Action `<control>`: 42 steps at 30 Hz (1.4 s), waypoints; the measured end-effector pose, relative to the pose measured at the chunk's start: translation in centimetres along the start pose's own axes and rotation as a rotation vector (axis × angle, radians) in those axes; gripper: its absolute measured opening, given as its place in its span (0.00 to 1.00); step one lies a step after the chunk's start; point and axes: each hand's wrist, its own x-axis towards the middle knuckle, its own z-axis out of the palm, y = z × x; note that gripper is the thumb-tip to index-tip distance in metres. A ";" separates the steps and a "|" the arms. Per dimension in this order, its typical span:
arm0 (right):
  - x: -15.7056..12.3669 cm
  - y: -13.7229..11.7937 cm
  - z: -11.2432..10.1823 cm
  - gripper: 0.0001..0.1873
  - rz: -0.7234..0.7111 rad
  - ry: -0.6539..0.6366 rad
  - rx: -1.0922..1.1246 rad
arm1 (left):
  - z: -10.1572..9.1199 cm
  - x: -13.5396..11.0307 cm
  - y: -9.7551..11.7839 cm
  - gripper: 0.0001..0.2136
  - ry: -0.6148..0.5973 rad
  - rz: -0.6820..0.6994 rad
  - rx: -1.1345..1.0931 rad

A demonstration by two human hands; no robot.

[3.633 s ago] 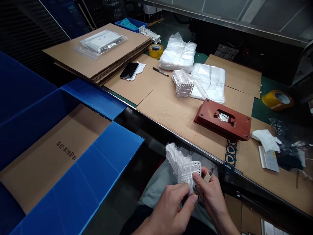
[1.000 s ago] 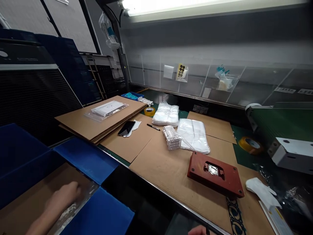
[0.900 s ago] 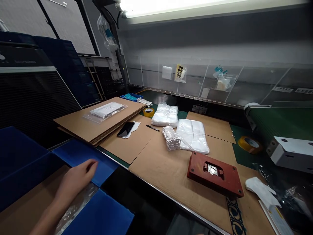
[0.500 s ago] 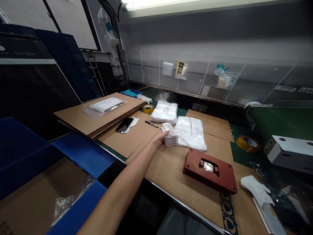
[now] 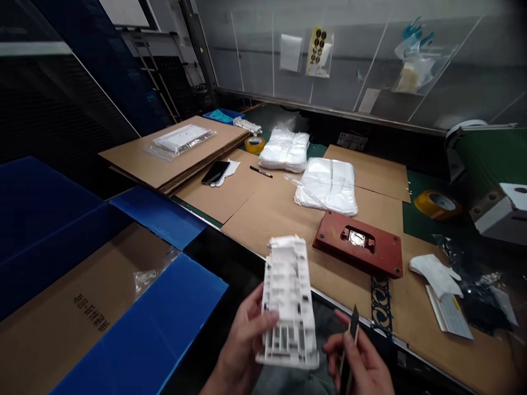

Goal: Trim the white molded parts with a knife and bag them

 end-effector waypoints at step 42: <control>-0.3 -2.1 -1.9 0.12 -0.109 -0.322 -0.358 | -2.2 -2.4 -2.9 0.31 -0.358 -0.356 0.161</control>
